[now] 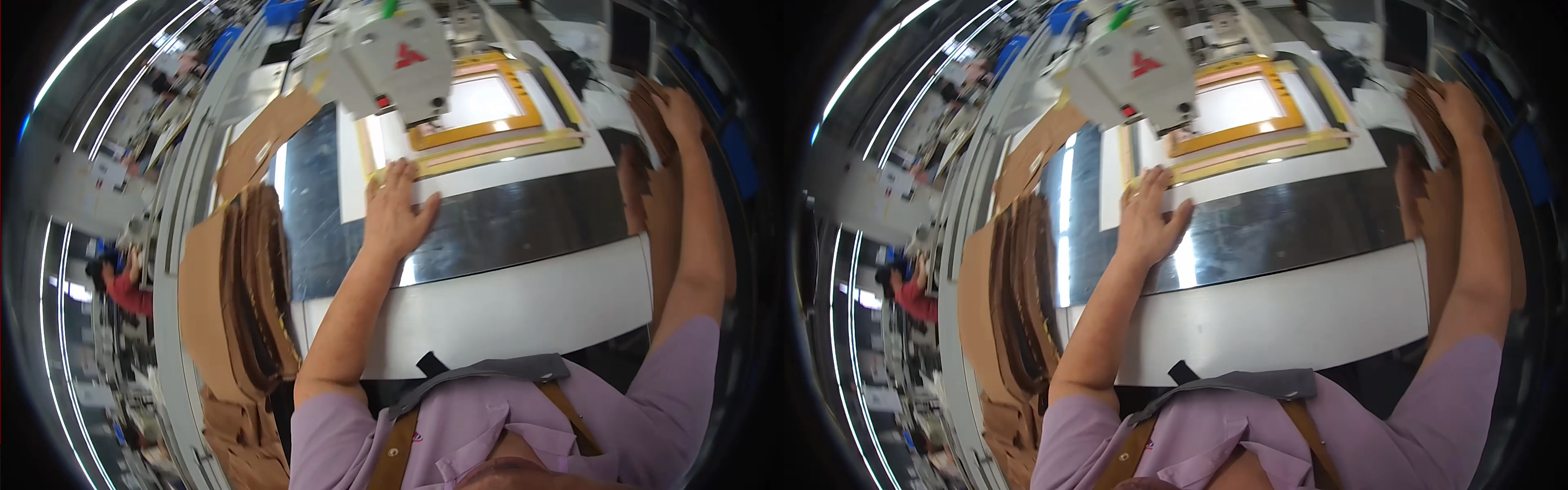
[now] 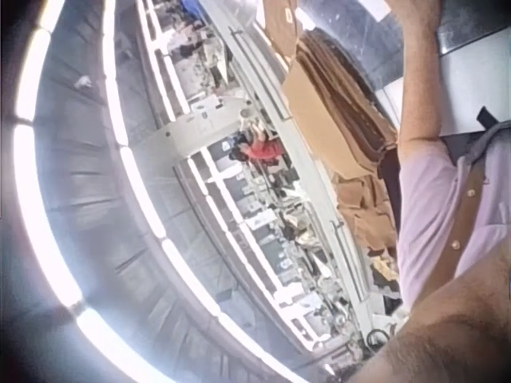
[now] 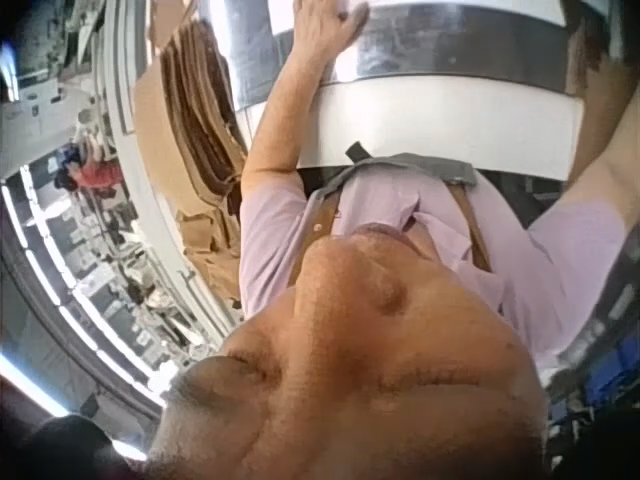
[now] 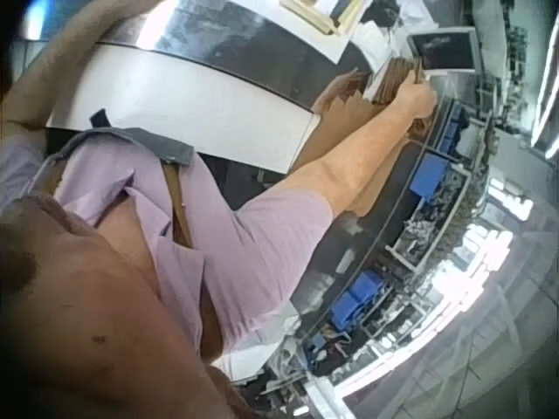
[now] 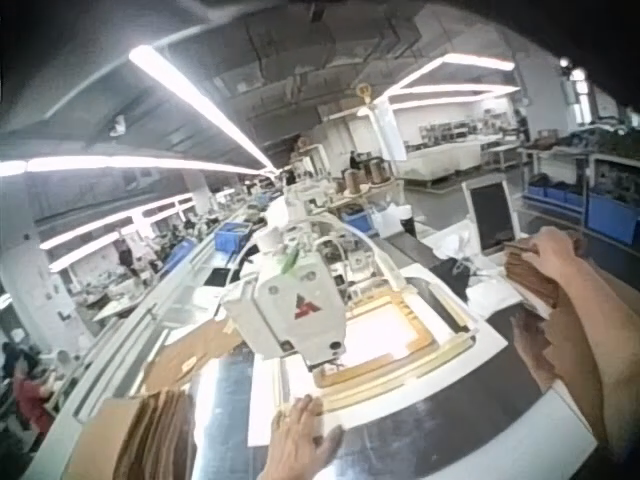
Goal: The recorder uses a sewing machine to stitch together leather pieces for a bag, including aligning a label and trimming thread.
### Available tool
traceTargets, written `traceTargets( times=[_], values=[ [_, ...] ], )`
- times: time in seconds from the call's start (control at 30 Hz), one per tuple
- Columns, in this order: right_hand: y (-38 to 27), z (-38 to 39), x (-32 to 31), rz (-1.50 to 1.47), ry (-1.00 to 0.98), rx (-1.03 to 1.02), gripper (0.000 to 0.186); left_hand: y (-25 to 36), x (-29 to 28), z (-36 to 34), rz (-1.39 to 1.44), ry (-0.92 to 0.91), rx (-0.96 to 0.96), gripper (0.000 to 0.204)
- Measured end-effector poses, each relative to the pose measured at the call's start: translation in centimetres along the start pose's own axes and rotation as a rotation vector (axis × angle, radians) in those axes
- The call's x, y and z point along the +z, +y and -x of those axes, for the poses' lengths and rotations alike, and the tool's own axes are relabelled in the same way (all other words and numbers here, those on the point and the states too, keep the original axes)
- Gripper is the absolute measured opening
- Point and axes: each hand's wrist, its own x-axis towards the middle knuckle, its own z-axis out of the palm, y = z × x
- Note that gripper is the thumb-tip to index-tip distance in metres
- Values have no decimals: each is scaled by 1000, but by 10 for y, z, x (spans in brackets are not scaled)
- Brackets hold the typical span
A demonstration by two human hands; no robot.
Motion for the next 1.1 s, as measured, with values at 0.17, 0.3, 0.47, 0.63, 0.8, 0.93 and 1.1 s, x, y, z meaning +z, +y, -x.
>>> traceTargets(
  times=[0.17,0.3,0.47,0.63,0.8,0.93,1.1],
  values=[
    [-104,75,-15,-487,-53,-197,27,-17,-40,3,-222,48,208,59],
    [-180,149,-42,-625,-14,-509,24,-95,-125,4,-402,342,-160,47],
    [-227,188,-68,-743,-80,-579,24,-239,-237,81,-374,111,-732,41],
    [-230,194,-61,-710,-82,-545,25,-268,-254,120,-82,69,-894,31],
    [-232,197,-57,-682,-59,-546,25,-267,-250,114,-244,94,-777,17],
    [-232,201,-59,-698,-53,-541,26,-264,-253,129,-222,204,-838,13],
    [-230,203,-57,-722,-56,-547,24,-268,-243,146,-75,347,-748,22]
  ],
)
